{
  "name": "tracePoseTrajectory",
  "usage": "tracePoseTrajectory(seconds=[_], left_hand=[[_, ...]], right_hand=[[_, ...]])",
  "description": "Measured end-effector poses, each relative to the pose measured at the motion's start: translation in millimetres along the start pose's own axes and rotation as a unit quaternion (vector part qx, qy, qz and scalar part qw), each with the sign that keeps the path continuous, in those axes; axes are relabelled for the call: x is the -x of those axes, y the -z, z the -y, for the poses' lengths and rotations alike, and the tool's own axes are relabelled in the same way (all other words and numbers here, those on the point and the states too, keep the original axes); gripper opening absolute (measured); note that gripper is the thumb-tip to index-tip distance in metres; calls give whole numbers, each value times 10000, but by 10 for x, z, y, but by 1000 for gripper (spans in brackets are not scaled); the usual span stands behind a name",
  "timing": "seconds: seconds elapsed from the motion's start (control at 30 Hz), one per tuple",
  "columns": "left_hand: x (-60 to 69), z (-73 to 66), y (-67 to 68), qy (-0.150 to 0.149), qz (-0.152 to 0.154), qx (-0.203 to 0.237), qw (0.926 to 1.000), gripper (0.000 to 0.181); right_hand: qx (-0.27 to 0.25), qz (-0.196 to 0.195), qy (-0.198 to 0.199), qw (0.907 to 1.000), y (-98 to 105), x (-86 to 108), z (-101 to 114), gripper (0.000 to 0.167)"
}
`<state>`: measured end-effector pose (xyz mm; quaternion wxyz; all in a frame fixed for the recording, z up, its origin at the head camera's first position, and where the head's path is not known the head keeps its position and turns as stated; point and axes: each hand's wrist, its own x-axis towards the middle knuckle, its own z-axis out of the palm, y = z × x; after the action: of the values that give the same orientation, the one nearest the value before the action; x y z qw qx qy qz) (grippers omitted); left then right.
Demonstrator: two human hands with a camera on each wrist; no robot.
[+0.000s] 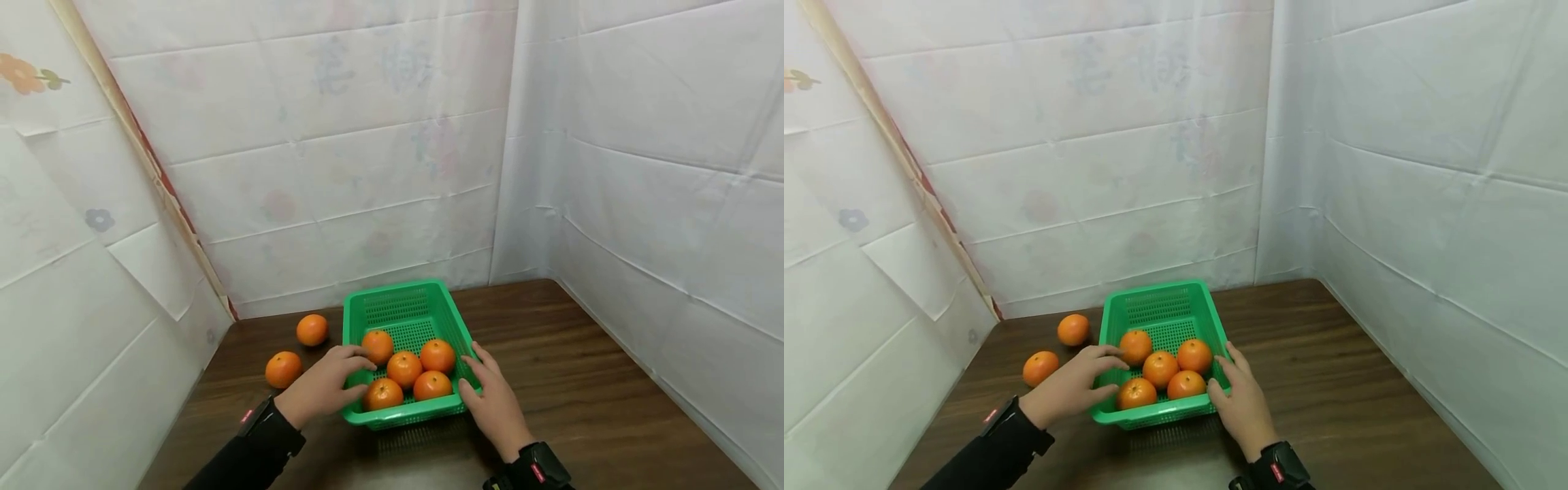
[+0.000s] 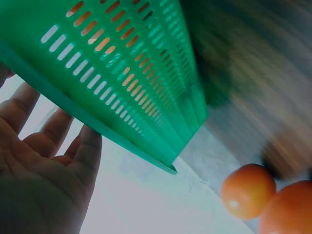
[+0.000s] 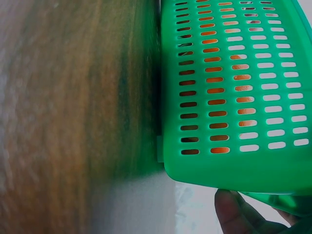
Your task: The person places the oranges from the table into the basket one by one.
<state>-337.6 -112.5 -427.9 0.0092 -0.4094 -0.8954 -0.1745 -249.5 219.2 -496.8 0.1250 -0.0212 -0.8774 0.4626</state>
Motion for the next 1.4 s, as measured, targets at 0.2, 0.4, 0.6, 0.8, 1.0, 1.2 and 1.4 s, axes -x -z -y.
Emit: tracePoseTrajectory(seconds=[0.2, 0.4, 0.6, 0.8, 1.0, 1.2, 1.4], left_hand=[[141, 30, -28, 3, -238, 81, 9997, 22], [261, 89, -9, 190, -293, 156, 9993, 25], [322, 257, 17, 684, -312, 496, 9959, 30], [355, 407, 34, 1000, -445, 406, 9932, 30], [380, 640, 44, 1416, -723, -287, 9869, 29], [429, 903, 102, 1949, -1008, -892, 9715, 34], [485, 1072, 178, 2271, -825, -743, 9675, 37]], right_hand=[[-20, -19, -42, 10000, -14, -14, -41, 48], [-33, -7, -5, 10000, -32, -25, -66, 48], [-65, -22, -22, 10000, -20, -21, -57, 48], [-22, 2, -29, 10000, -8, -18, -32, 49], [-9, 14, -53, 10000, -4, -11, -15, 50], [-93, 72, -81, 9999, -3, -5, -2, 50], [-121, 52, -47, 9999, -3, -2, 7, 50]])
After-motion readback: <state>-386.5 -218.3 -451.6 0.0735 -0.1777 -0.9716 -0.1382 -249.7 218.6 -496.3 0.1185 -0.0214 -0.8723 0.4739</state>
